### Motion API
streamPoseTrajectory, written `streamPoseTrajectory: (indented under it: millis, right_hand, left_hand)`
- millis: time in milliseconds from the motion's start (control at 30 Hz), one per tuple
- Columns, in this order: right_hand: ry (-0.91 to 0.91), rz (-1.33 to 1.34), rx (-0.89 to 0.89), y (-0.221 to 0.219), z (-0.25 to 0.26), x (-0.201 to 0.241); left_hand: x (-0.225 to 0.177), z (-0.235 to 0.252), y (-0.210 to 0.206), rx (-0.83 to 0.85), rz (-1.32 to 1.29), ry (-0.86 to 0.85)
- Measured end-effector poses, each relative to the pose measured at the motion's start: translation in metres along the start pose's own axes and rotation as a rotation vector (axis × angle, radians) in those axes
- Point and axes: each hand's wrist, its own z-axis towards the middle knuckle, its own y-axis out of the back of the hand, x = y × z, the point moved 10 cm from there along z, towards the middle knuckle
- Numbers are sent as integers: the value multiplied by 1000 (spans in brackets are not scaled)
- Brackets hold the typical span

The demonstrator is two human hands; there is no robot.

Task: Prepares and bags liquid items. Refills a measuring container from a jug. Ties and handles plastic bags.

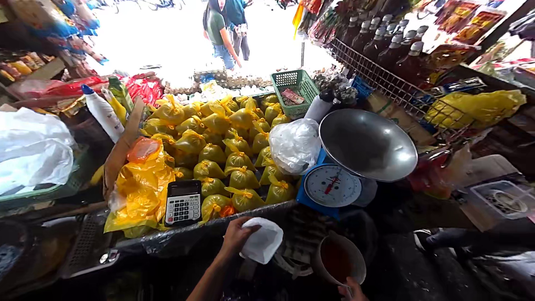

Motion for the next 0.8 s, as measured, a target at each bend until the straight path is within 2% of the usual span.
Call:
streamPoseTrajectory:
  millis: [200,433,533,667,800]
  right_hand:
    - [286,254,173,52,-12,89]
    - [503,511,236,73,-51,210]
    - [588,453,257,66,-64,258]
    - [607,245,218,46,-66,307]
    - [641,-102,251,15,-73,345]
  left_hand:
    - [-38,31,-30,143,-35,-65]
    - [-99,77,-81,198,176,-189]
    - [-131,87,-112,227,362,-281]
    - [-161,106,-147,212,529,-401]
    - [-183,96,-163,198,638,-432]
